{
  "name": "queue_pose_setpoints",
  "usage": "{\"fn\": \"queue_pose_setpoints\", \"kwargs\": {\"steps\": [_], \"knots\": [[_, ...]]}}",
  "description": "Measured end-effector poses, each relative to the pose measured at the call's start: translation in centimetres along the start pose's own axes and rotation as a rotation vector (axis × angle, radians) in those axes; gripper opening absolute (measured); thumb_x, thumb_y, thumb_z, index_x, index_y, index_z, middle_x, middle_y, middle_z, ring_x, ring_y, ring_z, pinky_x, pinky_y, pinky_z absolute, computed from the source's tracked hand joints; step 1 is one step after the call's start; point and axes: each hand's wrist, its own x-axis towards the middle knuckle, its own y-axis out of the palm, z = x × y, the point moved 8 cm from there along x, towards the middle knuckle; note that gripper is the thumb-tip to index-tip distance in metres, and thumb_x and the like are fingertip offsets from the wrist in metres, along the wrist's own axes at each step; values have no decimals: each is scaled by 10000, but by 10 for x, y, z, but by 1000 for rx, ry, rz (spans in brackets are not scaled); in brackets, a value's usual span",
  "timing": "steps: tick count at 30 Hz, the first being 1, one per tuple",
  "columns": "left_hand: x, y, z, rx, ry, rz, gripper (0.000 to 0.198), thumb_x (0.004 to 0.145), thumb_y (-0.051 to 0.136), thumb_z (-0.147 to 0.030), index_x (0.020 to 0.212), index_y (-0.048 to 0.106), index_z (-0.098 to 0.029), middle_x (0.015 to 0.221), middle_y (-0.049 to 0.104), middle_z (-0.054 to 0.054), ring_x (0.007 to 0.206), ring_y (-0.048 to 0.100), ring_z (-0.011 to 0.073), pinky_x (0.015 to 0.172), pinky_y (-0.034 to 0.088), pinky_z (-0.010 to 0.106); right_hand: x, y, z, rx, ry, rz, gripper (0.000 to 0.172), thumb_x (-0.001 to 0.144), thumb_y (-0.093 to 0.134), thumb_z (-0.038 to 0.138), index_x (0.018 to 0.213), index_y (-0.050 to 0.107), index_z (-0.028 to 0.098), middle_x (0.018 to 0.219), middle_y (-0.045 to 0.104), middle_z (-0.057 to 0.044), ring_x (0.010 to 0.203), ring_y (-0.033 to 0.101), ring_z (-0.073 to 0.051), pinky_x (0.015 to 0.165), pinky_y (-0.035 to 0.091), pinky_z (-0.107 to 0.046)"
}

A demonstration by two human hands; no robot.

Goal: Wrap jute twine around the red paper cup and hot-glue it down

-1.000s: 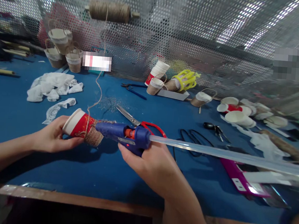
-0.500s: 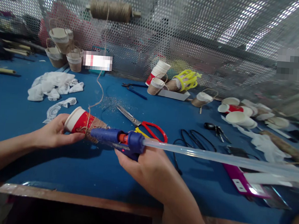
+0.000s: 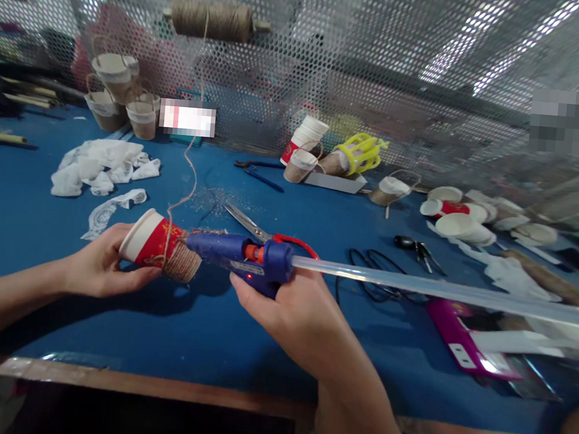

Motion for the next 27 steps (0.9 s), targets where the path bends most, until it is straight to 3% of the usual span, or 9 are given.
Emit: {"fn": "queue_pose_setpoints", "kwargs": {"steps": [3,6,12,17,20,22,24,27], "knots": [[0,0,-9,60,94,-1,57,705,539,-98,691,564,-147,666,617,39,648,547,141,598,463,241,4,-1,5,39,1,-21,233,781,418,262,688,632,246,453,534,0,417,488,-146,433,398,-277],[0,1,-16,101,164,-2,94,698,537,-86,633,535,-154,617,586,20,611,501,122,605,446,239,2,2,-1,109,94,-44,205,775,432,248,660,601,234,491,566,0,440,524,-141,446,430,-266],[-1,3,-20,127,180,11,140,703,534,-92,588,498,-163,564,546,1,576,453,112,596,424,239,-1,14,-18,188,279,67,291,754,529,321,492,449,224,460,544,22,425,525,-128,456,446,-260],[0,0,-20,115,182,-8,112,716,527,-93,627,529,-162,588,574,7,578,474,114,607,427,247,-1,27,-35,488,502,180,257,751,563,405,596,529,203,375,465,58,351,465,-101,414,417,-242],[1,-1,-16,125,161,-8,91,724,524,-111,645,541,-152,605,590,18,600,501,122,614,437,250,2,31,-55,655,566,76,247,727,602,413,676,562,174,452,505,49,402,468,-91,436,404,-232],[1,0,-13,139,144,-4,83,725,524,-122,648,543,-144,612,596,23,609,509,124,614,440,248,2,27,-80,664,638,-121,275,665,657,422,666,564,163,568,584,12,497,529,-109,492,431,-241],[1,0,-11,143,130,-2,79,726,518,-133,652,546,-137,618,599,27,606,510,124,603,440,245,0,26,-104,555,730,-251,300,677,627,447,747,582,159,691,643,-25,576,577,-139,535,452,-260],[2,0,-9,126,116,-13,76,724,510,-139,659,548,-131,624,598,26,590,500,117,588,437,238,3,30,-128,216,843,-189,322,779,493,460,687,568,160,637,637,-49,583,595,-163,535,440,-265]]}}
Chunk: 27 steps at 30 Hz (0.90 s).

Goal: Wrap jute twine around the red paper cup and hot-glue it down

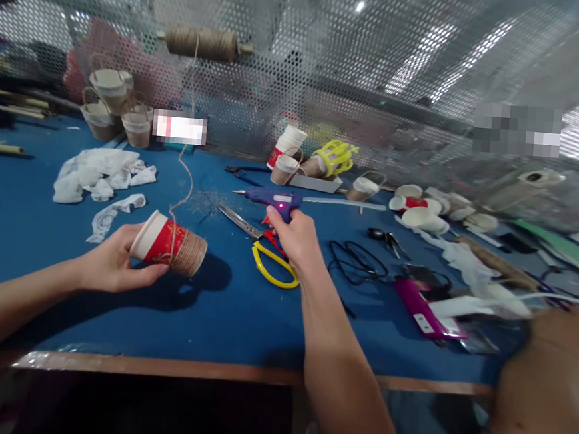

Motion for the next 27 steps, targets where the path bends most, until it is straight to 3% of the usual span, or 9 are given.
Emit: {"fn": "queue_pose_setpoints", "kwargs": {"steps": [5,13,17,19,21,23,25,27], "knots": [[1,0,3,-30,-12,-10,64,725,507,-143,701,563,-122,670,611,37,625,521,126,607,444,244,25,8,-8,-240,62,13,323,785,506,411,572,540,170,490,574,-73,593,604,-234,568,419,-321],[0,2,-2,-15,38,-2,60,716,508,-136,674,550,-127,656,596,36,616,504,125,636,437,269,46,24,-16,-380,113,35,307,769,544,398,627,612,135,767,641,-195,853,594,-351,667,423,-410],[1,3,-8,11,63,12,66,714,507,-136,657,541,-135,649,598,42,644,507,141,664,435,286,31,26,8,-334,33,4,255,802,520,313,794,652,94,962,614,-233,1042,497,-376,789,370,-460],[2,4,-11,20,72,27,75,715,505,-138,646,535,-137,643,595,41,636,500,141,662,432,285,14,35,32,-247,-72,96,326,832,475,385,787,671,128,937,642,-177,995,534,-312,794,385,-408],[1,6,-14,31,91,47,97,716,502,-134,622,522,-143,621,581,29,617,486,134,673,425,288,-7,51,56,-128,-176,268,422,832,431,507,734,689,188,855,677,-87,856,590,-216,752,419,-328],[0,8,-15,37,108,63,122,715,503,-130,595,505,-149,603,562,15,604,473,127,694,417,294,-36,74,82,140,-285,571,526,847,333,573,753,695,203,871,684,-62,825,587,-179,752,423,-315],[0,10,-15,33,103,73,141,712,507,-133,574,489,-153,589,540,4,593,460,121,701,411,296,-58,85,100,355,-339,753,453,806,432,570,767,686,197,866,676,-50,800,575,-166,757,416,-317],[-1,12,-12,14,71,87,150,710,507,-136,564,477,-155,581,517,-3,590,449,119,689,407,291,-64,85,106,536,-315,750,295,726,602,476,754,664,188,806,659,-25,749,561,-145,741,412,-306]]}}
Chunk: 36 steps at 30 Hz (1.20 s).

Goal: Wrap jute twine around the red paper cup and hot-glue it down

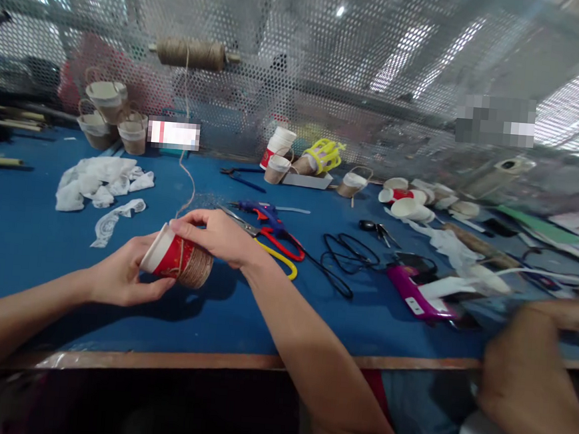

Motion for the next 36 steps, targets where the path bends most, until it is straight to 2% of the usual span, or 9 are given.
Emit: {"fn": "queue_pose_setpoints", "kwargs": {"steps": [2,4,8,11,15,21,36], "knots": [[-1,2,4,-58,-60,14,140,707,508,-140,572,471,-154,591,503,-7,587,434,113,648,402,269,-3,-7,2,134,-22,-109,190,669,679,360,720,641,182,745,637,1,699,540,-118,722,409,-285],[-3,4,11,-179,-174,16,112,704,517,-152,602,470,-152,592,477,-19,561,409,99,573,386,233,-8,-13,2,222,-44,-186,141,674,672,310,688,624,178,726,627,8,683,525,-103,719,405,-275],[-10,12,30,-515,-471,22,123,700,557,-212,646,466,-149,544,392,-52,481,330,67,451,313,189,-22,-25,9,268,-157,-313,116,719,641,301,710,612,189,737,616,6,718,531,-110,722,408,-280],[-12,17,34,-686,-569,25,165,678,602,-251,644,493,-132,547,415,-41,489,342,66,460,317,189,-29,-30,12,241,-234,-374,117,748,621,307,727,604,193,742,607,3,732,538,-118,733,418,-294],[-11,18,34,-780,-597,12,180,654,641,-257,641,524,-121,555,460,-34,492,369,66,489,356,192,-31,-32,12,169,-236,-403,131,761,609,315,725,587,191,731,603,2,721,540,-119,731,430,-298],[-12,19,28,-711,-534,44,176,693,620,-235,624,496,-131,522,399,-56,468,310,54,426,305,171,-29,-29,8,49,-152,-390,150,767,586,335,737,564,190,739,604,-6,715,547,-126,717,437,-306],[-12,13,24,-640,-485,6,82,713,588,-180,686,557,-108,552,477,-38,480,390,57,452,374,165,-24,-24,-2,-5,-77,-362,193,767,565,367,723,551,179,728,598,-14,686,532,-130,691,412,-301]]}}
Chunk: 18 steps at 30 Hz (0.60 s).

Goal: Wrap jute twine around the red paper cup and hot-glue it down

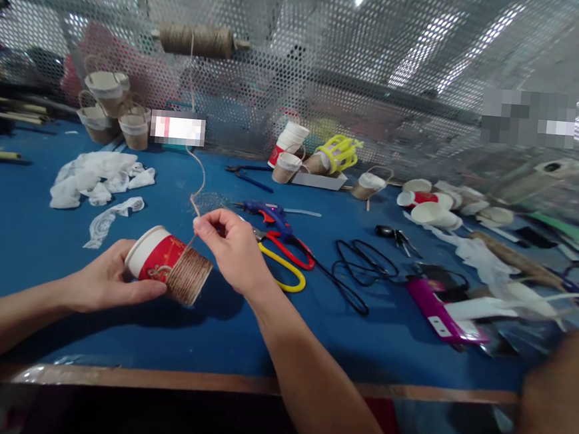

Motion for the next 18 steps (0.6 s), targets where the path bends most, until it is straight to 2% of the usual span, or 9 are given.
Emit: {"fn": "queue_pose_setpoints", "kwargs": {"steps": [6,11,13,16,18], "knots": [[-2,-1,-8,101,109,-22,89,734,599,-199,748,593,-112,639,560,4,540,472,86,496,416,185,-3,12,-8,40,79,72,212,760,568,378,704,530,177,702,554,1,654,494,-119,652,399,-282],[-5,-3,-20,248,286,-53,122,750,610,-248,710,618,-133,678,581,21,635,519,126,583,442,222,-6,17,-9,64,116,115,222,765,560,387,721,522,173,695,521,7,621,454,-109,597,376,-264],[-7,-3,-23,293,346,-61,259,822,521,-347,704,619,-137,658,573,30,667,522,146,636,447,256,-6,18,-9,66,121,120,219,769,553,386,723,522,174,700,522,5,629,459,-111,604,377,-265],[-7,-6,-23,349,377,-119,511,902,283,-461,667,601,-137,648,557,43,664,505,152,660,439,285,-6,20,-9,62,128,126,220,774,541,389,723,522,175,707,527,2,641,463,-115,611,378,-267],[-7,-8,-21,365,368,-144,562,910,216,-475,660,588,-136,685,566,48,655,490,146,641,430,280,-7,19,-9,50,133,117,226,773,539,393,721,522,174,710,530,-1,638,462,-115,606,375,-267]]}}
